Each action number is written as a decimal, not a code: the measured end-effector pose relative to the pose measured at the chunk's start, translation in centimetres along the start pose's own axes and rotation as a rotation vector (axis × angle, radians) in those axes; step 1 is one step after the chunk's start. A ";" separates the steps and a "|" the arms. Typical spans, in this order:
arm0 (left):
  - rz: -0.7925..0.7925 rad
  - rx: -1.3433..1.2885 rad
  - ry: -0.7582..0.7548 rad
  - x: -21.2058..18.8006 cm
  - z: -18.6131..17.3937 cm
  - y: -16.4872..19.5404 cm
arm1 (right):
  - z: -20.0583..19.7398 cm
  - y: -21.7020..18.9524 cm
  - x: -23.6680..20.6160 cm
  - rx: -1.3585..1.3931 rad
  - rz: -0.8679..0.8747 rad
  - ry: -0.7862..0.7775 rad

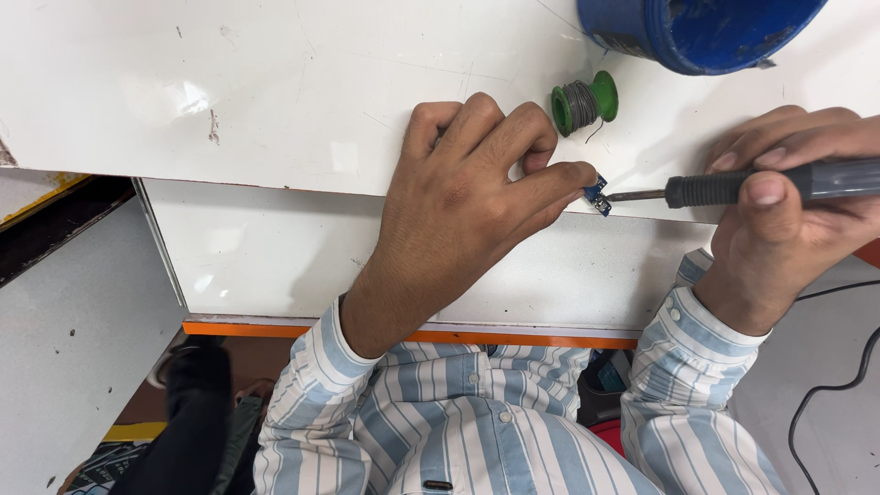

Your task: The person uses a soldering iron and solder wire to attach components to a small blue circuit board. They repeatedly heat the board's contact points and apply solder to secure the connections.

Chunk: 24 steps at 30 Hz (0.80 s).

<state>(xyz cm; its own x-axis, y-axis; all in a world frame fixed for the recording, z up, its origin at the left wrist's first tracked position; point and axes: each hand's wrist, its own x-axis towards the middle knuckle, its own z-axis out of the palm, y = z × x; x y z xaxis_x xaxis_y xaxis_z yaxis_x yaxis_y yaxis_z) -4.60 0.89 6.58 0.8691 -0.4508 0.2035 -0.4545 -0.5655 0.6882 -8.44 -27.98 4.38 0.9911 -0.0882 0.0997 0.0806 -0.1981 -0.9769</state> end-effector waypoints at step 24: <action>0.001 0.007 -0.012 -0.1 -0.1 0.0 | 0.2 0.1 -0.2 0.008 0.004 0.025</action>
<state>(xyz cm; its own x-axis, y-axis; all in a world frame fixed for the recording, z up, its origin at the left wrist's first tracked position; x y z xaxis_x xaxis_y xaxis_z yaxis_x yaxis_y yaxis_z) -4.62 0.99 6.60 0.8661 -0.4598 0.1960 -0.4569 -0.5695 0.6833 -8.57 -27.79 4.26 0.9884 -0.1137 0.1005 0.0777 -0.1898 -0.9787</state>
